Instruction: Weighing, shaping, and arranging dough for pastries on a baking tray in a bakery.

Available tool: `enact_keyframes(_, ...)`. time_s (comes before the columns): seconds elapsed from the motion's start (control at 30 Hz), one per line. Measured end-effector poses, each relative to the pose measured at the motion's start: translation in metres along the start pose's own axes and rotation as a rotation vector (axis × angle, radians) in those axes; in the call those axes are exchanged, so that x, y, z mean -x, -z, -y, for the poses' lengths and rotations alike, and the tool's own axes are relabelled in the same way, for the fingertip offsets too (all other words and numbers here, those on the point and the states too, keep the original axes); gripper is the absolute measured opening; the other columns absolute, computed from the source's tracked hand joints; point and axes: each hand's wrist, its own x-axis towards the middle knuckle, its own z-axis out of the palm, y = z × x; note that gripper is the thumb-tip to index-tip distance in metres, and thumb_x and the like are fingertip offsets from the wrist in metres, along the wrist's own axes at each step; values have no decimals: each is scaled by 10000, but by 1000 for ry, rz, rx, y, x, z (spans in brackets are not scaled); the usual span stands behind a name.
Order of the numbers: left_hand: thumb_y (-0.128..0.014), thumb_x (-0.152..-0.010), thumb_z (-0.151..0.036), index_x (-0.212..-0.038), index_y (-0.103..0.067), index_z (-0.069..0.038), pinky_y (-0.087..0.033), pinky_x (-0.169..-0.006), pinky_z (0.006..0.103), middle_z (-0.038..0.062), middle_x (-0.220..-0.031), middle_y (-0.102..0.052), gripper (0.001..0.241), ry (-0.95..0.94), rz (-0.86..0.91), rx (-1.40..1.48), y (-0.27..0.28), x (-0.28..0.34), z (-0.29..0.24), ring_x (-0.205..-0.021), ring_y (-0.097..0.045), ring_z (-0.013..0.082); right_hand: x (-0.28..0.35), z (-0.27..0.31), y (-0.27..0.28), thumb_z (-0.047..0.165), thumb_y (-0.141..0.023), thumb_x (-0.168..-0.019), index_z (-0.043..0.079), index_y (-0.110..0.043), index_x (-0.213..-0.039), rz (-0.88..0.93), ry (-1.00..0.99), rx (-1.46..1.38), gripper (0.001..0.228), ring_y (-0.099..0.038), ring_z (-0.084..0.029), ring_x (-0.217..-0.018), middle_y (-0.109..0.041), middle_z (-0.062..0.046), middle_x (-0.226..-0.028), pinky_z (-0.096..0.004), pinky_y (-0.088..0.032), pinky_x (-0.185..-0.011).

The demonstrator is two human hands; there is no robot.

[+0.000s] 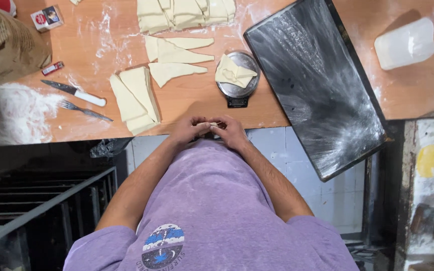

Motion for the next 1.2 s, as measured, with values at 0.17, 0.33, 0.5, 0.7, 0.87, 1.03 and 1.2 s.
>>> enact_keyframes(0.17, -711, -939, -270, -1105, -746, -47, -507, -685, 252, 21, -903, -741, 280, 75, -30, 14, -26, 4, -17, -770, -637, 93, 7, 12, 24, 220, -774, -865, 116, -735, -1193, 37, 28, 15, 347, -753, -164, -931, -760, -65, -1073, -307, -607, -830)
enact_keyframes(0.33, -776, -888, -260, -1040, -784, 2, -499, -655, 284, 49, -848, -721, 304, 165, -98, -104, -42, -1, -36, -720, -607, 118, 3, -14, 57, 214, -813, -861, 99, -772, -1129, 43, 146, 136, 294, -718, -205, -845, -743, -104, -986, -330, -580, -749)
enact_keyframes(0.5, -783, -867, -229, -1098, -785, 10, -540, -803, 264, 8, -977, -788, 333, 106, 84, -216, -34, 17, -53, -897, -698, 103, -51, -42, 119, 147, -754, -896, 115, -741, -1170, -311, 296, 136, 276, -708, -252, -1071, -688, -128, -1214, -342, -589, -926)
enact_keyframes(0.7, -672, -918, -198, -1303, -633, -5, -574, -770, 306, 38, -1115, -706, 432, 206, -259, 32, -42, 25, -24, -939, -674, 107, -82, -8, 146, 55, -721, -858, 28, -600, -1379, -180, 595, 327, 536, -591, -424, -1261, -573, -224, -1408, -435, -463, -1078)
enact_keyframes(0.87, -675, -919, -166, -1225, -659, 13, -549, -755, 301, 80, -1027, -695, 355, 107, -398, 139, -65, 18, 5, -865, -649, 150, -68, -43, 137, 87, -679, -935, 58, -654, -1292, -159, 416, 187, 359, -680, -300, -1079, -691, -151, -1205, -380, -533, -952)
enact_keyframes(1.03, -673, -898, -167, -1125, -697, 20, -539, -744, 296, 92, -941, -722, 295, 160, -438, 43, -91, 1, 0, -824, -663, 154, -37, -68, 128, 171, -720, -974, 95, -691, -1200, 56, 454, 131, 240, -708, -179, -932, -738, -78, -1017, -320, -574, -854)
enact_keyframes(1.2, -800, -779, -221, -1158, -642, 7, -557, -771, 291, 44, -965, -732, 470, 61, -309, -269, -117, -17, -49, -856, -687, 137, -21, -35, 123, 266, -792, -845, 89, -683, -1160, 472, 150, 88, 377, -719, -162, -865, -750, -56, -958, -321, -588, -782)
